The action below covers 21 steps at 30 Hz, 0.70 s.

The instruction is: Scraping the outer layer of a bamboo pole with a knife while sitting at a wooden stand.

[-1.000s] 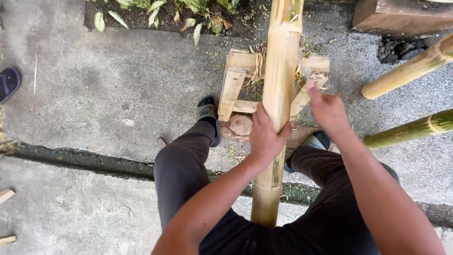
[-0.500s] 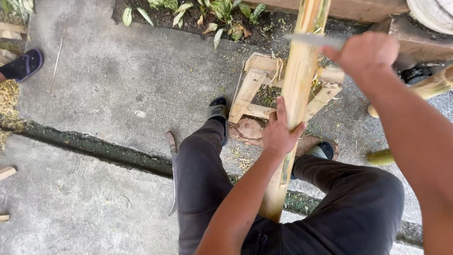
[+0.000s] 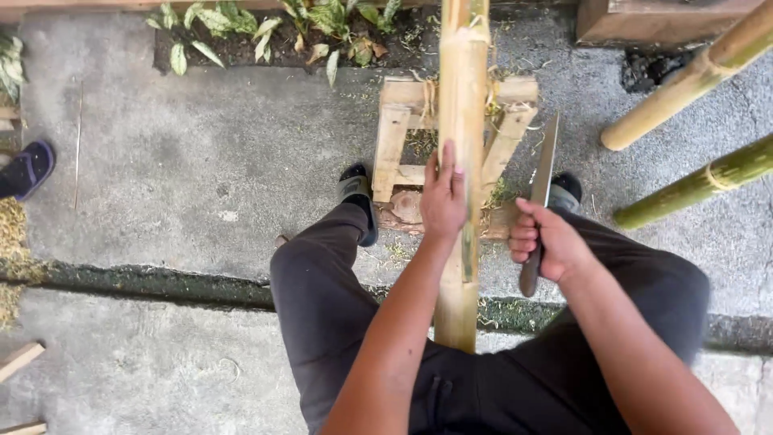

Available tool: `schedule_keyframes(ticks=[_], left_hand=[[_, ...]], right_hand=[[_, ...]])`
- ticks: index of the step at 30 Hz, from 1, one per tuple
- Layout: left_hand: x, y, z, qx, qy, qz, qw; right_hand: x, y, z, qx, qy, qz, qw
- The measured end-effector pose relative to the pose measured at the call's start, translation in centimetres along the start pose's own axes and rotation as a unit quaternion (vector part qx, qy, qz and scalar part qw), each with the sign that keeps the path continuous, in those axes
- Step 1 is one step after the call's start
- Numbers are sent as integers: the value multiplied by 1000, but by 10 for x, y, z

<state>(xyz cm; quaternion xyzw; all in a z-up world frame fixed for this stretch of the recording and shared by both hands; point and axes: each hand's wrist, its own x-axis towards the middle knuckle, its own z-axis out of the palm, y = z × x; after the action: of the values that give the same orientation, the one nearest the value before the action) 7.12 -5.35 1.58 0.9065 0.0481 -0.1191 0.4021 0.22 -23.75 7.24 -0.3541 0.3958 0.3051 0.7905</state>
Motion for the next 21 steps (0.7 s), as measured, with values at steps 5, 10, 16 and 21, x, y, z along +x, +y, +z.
schedule_keyframes(ticks=[5,10,16,21], left_hand=[[-2,-30,26,-84,57,2,995],[-17,-61,37,-174,27,-27,984],[-149,-37,-18,89,-181,-31,979],[-187,-3,-69,151,-233,88,957]], right_hand=[[4,39,-24,-25,28,-19,999],[20,29,-10,-472,178,-214,836],[0,28,18,-687,198,-220,663],[-5,41,13,-730,187,-233,614]])
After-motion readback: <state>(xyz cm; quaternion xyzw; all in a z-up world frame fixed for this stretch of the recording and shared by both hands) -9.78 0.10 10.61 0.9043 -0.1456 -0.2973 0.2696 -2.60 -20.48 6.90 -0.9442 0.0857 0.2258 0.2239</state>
